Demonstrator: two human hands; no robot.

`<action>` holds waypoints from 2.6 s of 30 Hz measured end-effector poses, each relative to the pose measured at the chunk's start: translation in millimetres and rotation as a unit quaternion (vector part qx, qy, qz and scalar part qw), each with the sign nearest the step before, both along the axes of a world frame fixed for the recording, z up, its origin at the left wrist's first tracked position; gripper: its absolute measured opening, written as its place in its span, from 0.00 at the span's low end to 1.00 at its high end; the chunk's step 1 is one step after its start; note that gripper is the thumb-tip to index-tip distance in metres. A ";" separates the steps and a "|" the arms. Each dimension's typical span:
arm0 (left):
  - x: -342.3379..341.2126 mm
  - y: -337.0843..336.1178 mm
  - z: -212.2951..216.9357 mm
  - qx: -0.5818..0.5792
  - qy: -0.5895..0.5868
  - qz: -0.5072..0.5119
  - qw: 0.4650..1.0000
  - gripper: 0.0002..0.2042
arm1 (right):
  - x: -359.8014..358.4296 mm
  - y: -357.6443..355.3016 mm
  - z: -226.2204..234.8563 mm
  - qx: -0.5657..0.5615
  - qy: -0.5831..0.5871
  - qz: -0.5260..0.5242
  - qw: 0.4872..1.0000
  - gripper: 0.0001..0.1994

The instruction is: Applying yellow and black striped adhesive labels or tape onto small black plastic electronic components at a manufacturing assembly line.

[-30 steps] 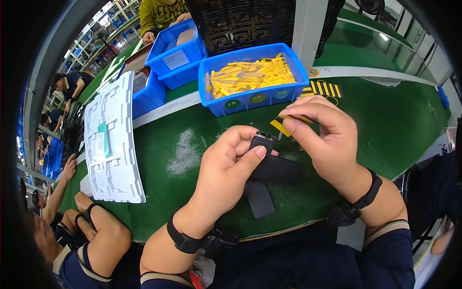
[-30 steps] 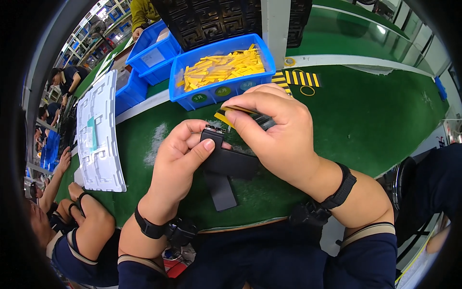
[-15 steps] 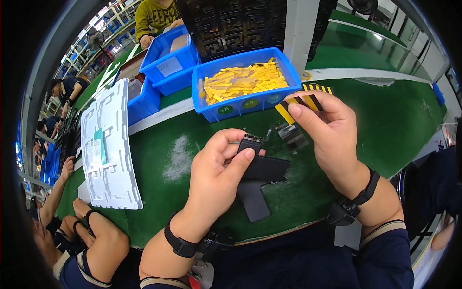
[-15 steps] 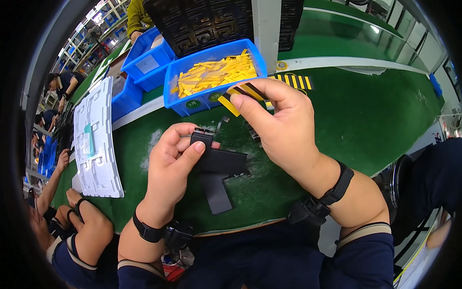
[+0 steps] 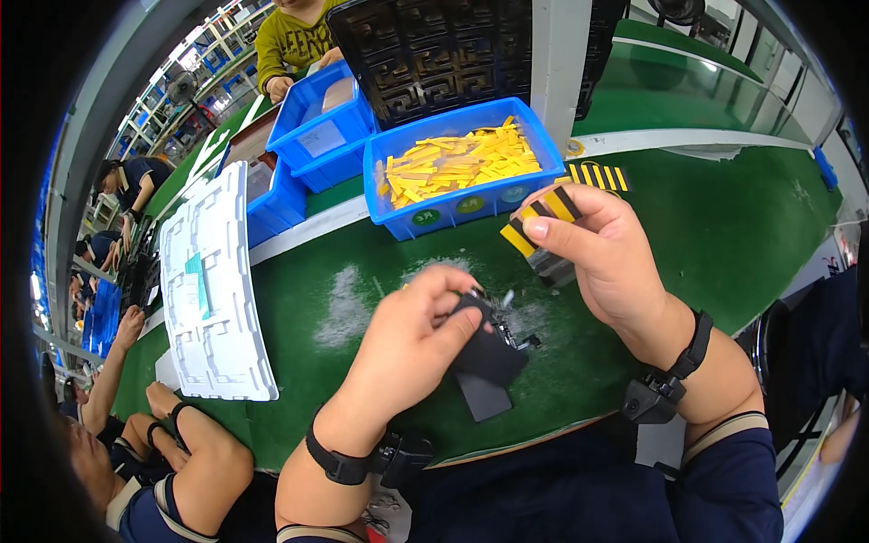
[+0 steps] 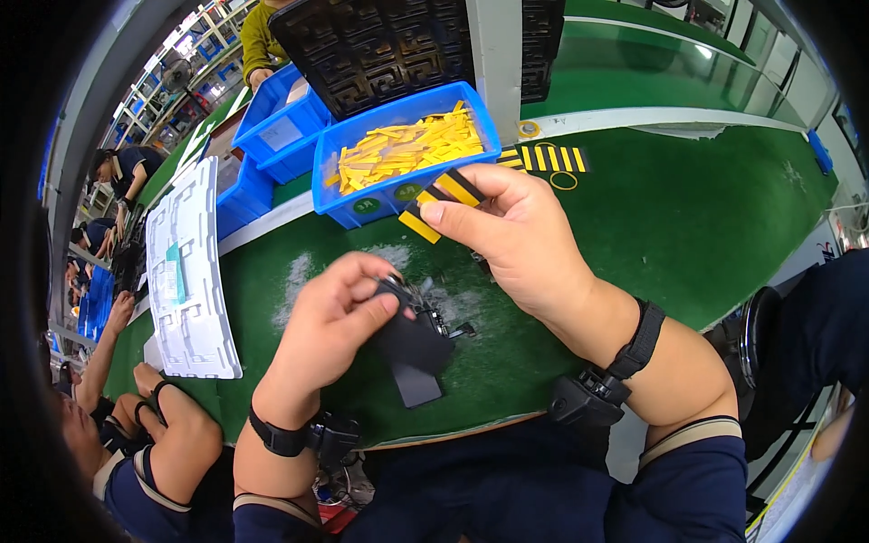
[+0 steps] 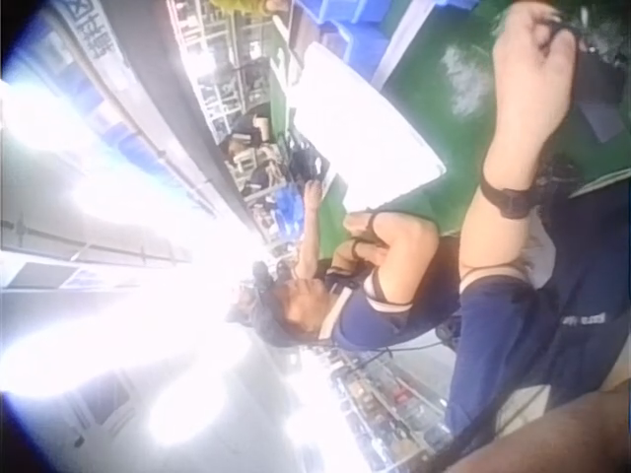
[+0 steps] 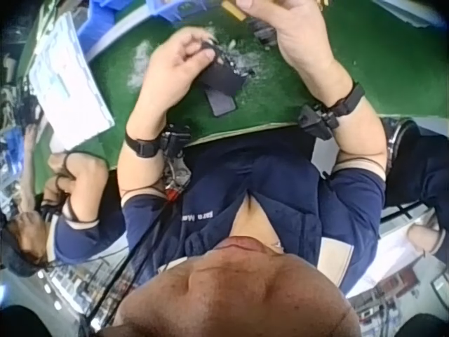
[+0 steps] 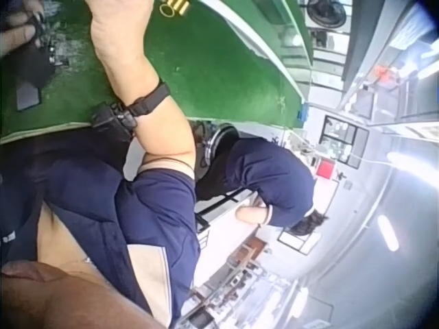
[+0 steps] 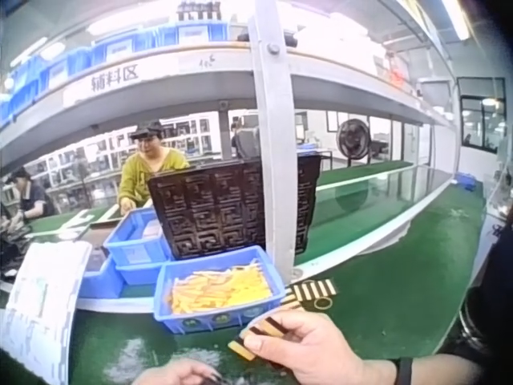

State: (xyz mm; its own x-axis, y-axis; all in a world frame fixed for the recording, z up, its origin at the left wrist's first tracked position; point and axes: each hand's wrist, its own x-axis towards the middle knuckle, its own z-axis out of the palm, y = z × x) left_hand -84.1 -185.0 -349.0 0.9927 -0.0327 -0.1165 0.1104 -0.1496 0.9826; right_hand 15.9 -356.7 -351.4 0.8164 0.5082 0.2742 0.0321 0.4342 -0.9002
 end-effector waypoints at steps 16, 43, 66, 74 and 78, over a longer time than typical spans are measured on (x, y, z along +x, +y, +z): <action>4.3 6.1 2.6 0.135 -0.101 0.038 0.985 0.11 | -2.2 9.3 -16.9 -0.221 -0.168 0.048 0.959 0.20; 3.2 53.8 19.0 -0.270 -0.415 0.246 0.834 0.16 | 55.6 279.0 32.7 -0.293 -0.831 -0.016 0.473 0.21; 30.2 89.7 12.5 -0.236 -0.390 0.389 0.801 0.13 | 86.4 324.0 56.6 -0.416 -0.854 0.054 0.309 0.08; 36.4 103.6 14.1 -0.283 -0.368 0.421 0.779 0.15 | 101.8 334.2 81.2 -0.326 -0.908 -0.021 0.261 0.03; 37.7 98.9 12.1 -0.290 -0.369 0.422 0.776 0.14 | 99.6 312.6 96.5 -0.280 -0.907 -0.023 0.313 0.02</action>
State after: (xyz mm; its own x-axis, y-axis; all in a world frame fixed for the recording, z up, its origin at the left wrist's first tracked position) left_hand -46.4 -86.1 -336.9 0.4781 0.8309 0.2846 -0.6960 0.1607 0.6999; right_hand 115.6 -44.2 -254.8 -0.4143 0.8909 0.1862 0.7062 0.1856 0.6833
